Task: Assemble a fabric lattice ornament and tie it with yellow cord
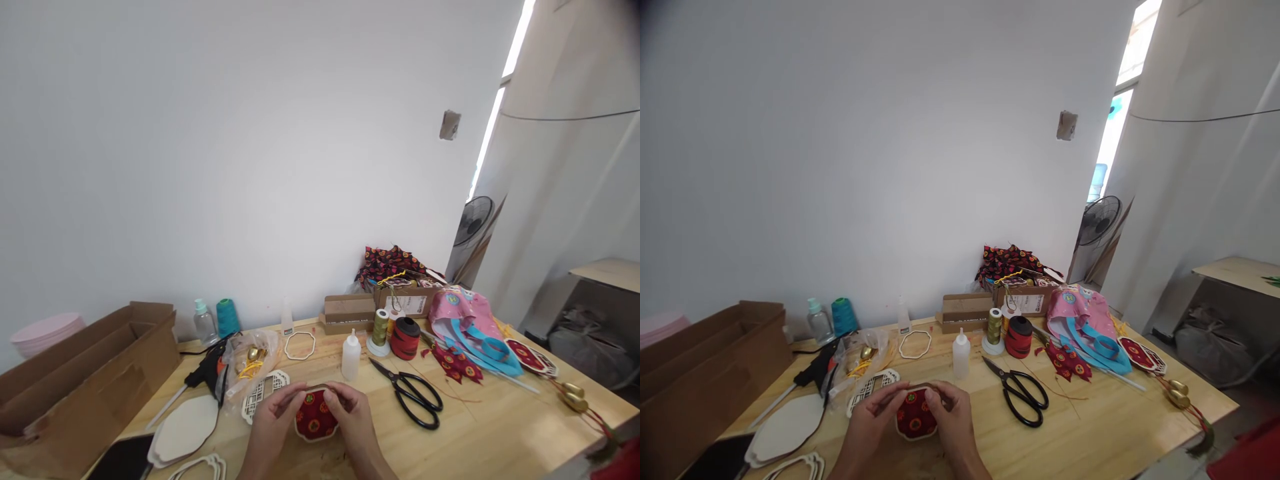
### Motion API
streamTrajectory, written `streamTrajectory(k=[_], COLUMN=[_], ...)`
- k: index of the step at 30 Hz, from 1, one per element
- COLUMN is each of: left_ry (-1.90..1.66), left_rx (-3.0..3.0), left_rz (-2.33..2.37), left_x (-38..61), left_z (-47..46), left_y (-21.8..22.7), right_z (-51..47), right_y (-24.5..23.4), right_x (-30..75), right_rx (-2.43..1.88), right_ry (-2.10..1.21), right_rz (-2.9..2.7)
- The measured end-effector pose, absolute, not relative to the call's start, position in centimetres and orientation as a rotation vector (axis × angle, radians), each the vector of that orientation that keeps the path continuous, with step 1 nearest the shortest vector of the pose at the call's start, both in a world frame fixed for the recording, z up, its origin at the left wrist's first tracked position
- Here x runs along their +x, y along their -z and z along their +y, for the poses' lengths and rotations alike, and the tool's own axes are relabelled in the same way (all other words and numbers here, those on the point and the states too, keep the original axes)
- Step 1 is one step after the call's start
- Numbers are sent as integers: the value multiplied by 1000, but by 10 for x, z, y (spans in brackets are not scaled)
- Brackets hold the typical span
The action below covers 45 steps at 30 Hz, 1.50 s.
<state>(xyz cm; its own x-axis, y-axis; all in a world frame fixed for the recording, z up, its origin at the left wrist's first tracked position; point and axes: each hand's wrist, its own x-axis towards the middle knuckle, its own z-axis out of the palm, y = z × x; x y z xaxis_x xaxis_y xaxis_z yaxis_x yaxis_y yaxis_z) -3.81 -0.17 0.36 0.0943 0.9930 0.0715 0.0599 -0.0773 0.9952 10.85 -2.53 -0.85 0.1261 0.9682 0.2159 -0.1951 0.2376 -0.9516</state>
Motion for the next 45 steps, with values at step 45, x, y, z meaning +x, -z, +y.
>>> streamTrajectory(k=[45], left_ry=[-1262], left_rx=[720], left_rz=[558], left_x=[-23], left_z=[-7], left_y=[3], right_z=[-12], right_y=[10], right_x=[106], right_rx=[-753], right_ry=[-165], right_rz=[-1813])
